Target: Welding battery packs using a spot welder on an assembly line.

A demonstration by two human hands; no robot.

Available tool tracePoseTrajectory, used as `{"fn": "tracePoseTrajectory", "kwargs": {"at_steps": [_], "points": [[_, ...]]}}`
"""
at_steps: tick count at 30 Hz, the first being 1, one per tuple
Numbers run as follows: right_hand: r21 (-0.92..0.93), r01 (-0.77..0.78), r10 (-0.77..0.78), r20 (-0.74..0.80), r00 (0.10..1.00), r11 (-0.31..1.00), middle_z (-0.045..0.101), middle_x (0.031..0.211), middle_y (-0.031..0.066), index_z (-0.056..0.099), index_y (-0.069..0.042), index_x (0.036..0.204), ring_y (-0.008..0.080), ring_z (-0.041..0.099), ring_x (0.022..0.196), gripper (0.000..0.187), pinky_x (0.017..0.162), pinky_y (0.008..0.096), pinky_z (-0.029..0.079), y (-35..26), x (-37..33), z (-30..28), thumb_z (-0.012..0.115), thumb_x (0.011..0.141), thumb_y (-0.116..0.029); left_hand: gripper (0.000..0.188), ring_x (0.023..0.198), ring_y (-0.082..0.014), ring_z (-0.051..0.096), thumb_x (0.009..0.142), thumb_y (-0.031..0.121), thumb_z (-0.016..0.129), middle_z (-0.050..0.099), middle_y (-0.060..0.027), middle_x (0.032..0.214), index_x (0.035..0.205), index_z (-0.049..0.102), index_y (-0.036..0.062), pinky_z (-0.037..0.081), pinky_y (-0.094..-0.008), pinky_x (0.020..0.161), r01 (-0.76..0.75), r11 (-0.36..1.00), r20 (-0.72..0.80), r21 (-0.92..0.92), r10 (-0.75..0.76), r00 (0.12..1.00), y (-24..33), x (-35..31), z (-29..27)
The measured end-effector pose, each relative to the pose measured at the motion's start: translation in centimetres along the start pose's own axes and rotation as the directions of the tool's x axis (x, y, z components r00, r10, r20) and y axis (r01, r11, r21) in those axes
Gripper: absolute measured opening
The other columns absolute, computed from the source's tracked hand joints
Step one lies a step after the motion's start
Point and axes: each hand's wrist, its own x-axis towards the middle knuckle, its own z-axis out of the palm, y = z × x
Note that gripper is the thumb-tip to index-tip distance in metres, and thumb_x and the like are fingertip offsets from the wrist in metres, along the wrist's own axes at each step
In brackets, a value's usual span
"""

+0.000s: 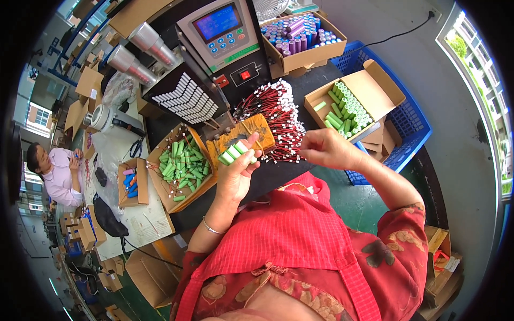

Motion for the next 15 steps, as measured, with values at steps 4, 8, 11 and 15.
{"fn": "tracePoseTrajectory", "kwargs": {"at_steps": [4,8,11,15], "points": [[-0.023,0.16,-0.155,0.143,0.977,0.987,0.062,0.076,0.0076,0.059,0.001,0.088,0.0133,0.06,0.073,0.014,0.068,0.0278,0.049,1.0,0.0,3.0,0.059,0.08,-0.01,0.028,0.08,-0.0147,0.061,0.077,0.004,0.063,0.062,-0.0078,0.092,0.104,0.052,0.0047,0.052,-0.0247,0.066,0.002,0.996,-0.041,0.087,0.001,0.999,0.1,-0.4,0.0],[0.275,0.117,-0.131,0.036,0.991,0.954,0.062,0.087,0.0055,0.05,0.0,0.115,0.0104,0.058,0.081,0.036,0.075,0.025,0.048,0.3,1.5,5.3,0.061,0.084,-0.016,0.024,0.08,-0.0137,0.06,0.077,0.005,0.064,0.061,-0.0064,0.088,0.099,0.055,0.0031,0.052,-0.0257,0.064,-0.01,0.983,0.008,0.185,0.008,1.0,0.4,-0.9,-0.6],[0.327,0.007,-0.026,0.053,0.998,0.945,0.06,0.076,-0.0001,0.061,-0.001,0.096,0.0044,0.054,0.069,0.021,0.062,0.0201,0.045,-0.8,3.5,5.9,0.062,0.084,-0.019,0.024,0.08,-0.0132,0.06,0.077,0.004,0.064,0.06,-0.0059,0.088,0.1,0.055,0.0016,0.053,-0.0258,0.064,-0.015,0.984,0.011,0.177,0.013,1.0,0.9,-1.1,-0.9],[0.267,-0.021,0.037,-0.055,0.998,0.964,0.055,0.064,-0.0029,0.062,-0.003,0.085,0.0034,0.048,0.057,0.019,0.05,0.0196,0.04,-0.9,5.8,6.3,0.061,0.085,-0.021,0.028,0.076,-0.01,0.06,0.074,0.001,0.068,0.061,-0.0055,0.089,0.1,0.058,-0.0021,0.052,-0.0254,0.067,-0.138,0.84,-0.087,0.525,0.214,0.973,2.2,-0.2,-2.0]]}}
